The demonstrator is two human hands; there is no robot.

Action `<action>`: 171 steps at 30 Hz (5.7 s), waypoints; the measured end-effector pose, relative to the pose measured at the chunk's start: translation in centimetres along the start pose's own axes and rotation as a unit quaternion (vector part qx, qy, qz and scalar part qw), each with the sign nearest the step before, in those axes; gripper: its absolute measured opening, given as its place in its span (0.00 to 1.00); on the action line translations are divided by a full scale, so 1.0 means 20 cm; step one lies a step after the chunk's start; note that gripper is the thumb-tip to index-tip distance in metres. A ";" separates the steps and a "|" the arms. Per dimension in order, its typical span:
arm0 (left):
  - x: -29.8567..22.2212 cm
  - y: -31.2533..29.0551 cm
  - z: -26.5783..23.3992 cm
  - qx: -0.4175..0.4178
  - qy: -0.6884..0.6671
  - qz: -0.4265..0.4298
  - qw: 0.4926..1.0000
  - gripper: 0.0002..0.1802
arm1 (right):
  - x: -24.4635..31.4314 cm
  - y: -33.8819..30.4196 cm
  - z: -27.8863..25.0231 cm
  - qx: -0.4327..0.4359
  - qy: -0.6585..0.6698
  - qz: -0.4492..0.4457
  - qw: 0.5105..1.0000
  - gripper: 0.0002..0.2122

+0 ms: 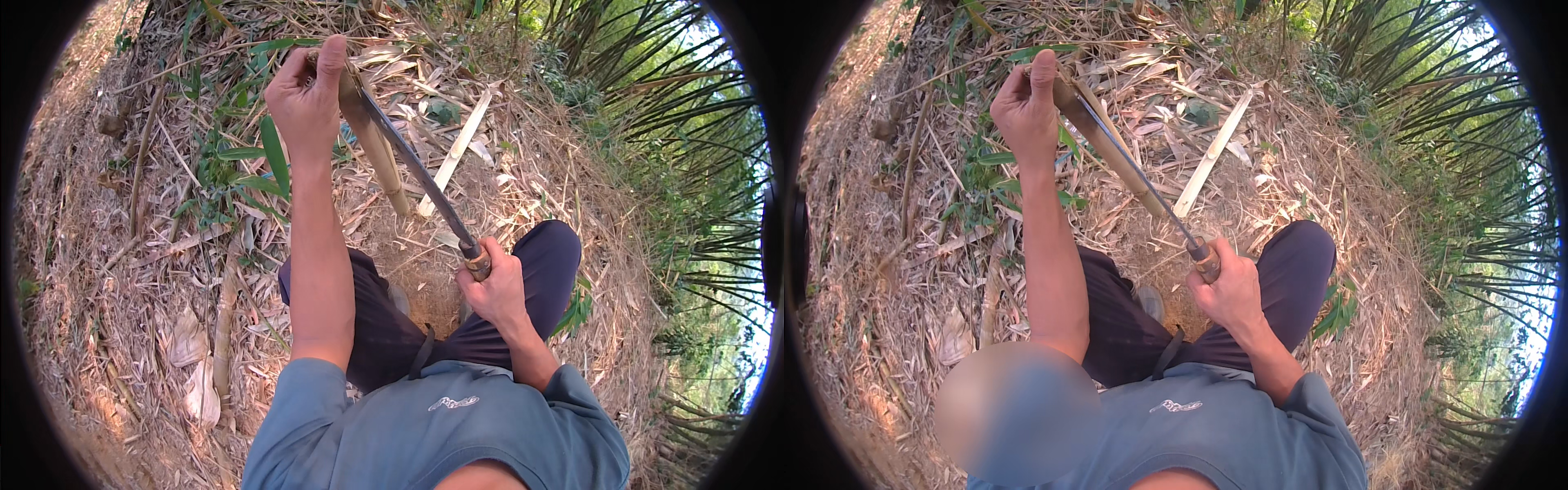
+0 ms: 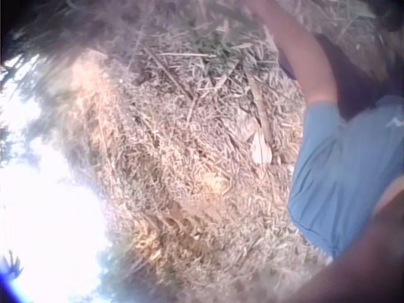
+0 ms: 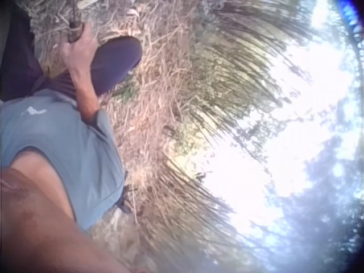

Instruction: The person sits on the ground in a bamboo grove and uses a large knife to split a long bamboo stalk into thin strips. They repeatedly hold the stalk and use the knife to shave and separate sections of the bamboo, creating a pile of processed strips.

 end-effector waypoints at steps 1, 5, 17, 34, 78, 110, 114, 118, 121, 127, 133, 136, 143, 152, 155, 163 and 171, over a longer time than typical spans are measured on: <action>0.01 0.00 0.00 0.007 -0.005 0.002 1.000 0.19 | 0.02 0.00 -0.01 0.006 -0.002 0.010 1.000 0.13; 0.01 0.00 0.01 0.038 0.004 0.009 0.999 0.19 | 0.07 0.00 -0.06 0.033 -0.019 0.051 0.998 0.13; -0.04 -0.04 0.09 0.091 0.111 0.113 0.983 0.18 | -0.08 0.04 -0.02 0.092 0.097 0.113 0.985 0.14; -0.21 -0.16 0.23 0.079 0.214 0.197 0.953 0.24 | 0.20 0.15 -0.09 -0.003 0.153 0.033 0.988 0.15; -0.12 -0.35 0.29 -0.062 0.136 0.178 0.973 0.24 | -0.40 0.42 0.54 0.056 0.038 0.119 0.991 0.17; -0.28 -0.18 -0.48 -0.503 0.150 0.148 0.838 0.31 | 0.14 0.65 -0.38 0.147 0.062 0.095 0.983 0.20; -0.21 -0.15 -0.49 -0.521 0.114 0.076 0.842 0.27 | -0.44 0.71 0.07 0.199 -0.049 0.152 0.967 0.14; -0.21 -0.10 -0.52 -0.502 0.119 0.085 0.852 0.24 | -0.68 0.76 0.60 0.146 0.022 0.193 0.970 0.15; -0.17 -0.13 -0.58 -0.481 0.115 0.091 0.864 0.25 | -0.56 0.64 0.49 0.102 0.038 0.186 0.977 0.17; -0.17 -0.19 -0.61 -0.508 0.049 0.040 0.859 0.22 | 0.17 0.69 -0.11 0.017 0.250 0.000 0.968 0.06; -0.13 -0.12 -0.55 -0.495 0.049 0.069 0.865 0.19 | -0.71 0.64 0.43 0.038 0.027 0.165 0.985 0.08; -0.15 -0.07 -0.56 -0.502 0.047 0.078 0.860 0.18 | -0.91 0.59 0.63 0.058 0.159 0.256 0.952 0.07; -0.06 -0.14 -0.39 -0.470 0.086 0.150 0.866 0.30 | -0.45 0.61 0.25 -0.068 0.235 0.098 0.965 0.09; -0.06 -0.13 -0.25 -0.441 0.131 0.224 0.859 0.09 | -0.85 0.33 0.72 0.069 -0.089 0.231 0.966 0.11; -0.04 -0.13 -0.36 -0.482 0.005 0.206 0.852 0.08 | -0.94 0.27 0.84 0.130 0.070 0.244 0.959 0.10; 0.09 -0.11 -0.44 -0.063 0.033 0.112 0.991 0.24 | -0.64 0.52 0.57 0.134 -0.030 0.201 0.970 0.06; 0.12 -0.22 0.04 -0.030 -0.059 0.019 0.998 0.30 | -0.70 0.48 0.85 0.147 -0.112 0.198 0.962 0.20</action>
Point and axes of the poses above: each hand's wrist, its own y-axis towards the middle knuckle, its own z-axis out of the palm, x = y × z, the point moved 3 cm from there along y, towards the middle knuckle, and after that the axes turned 5 degrees about x, right-handed, at the moved point
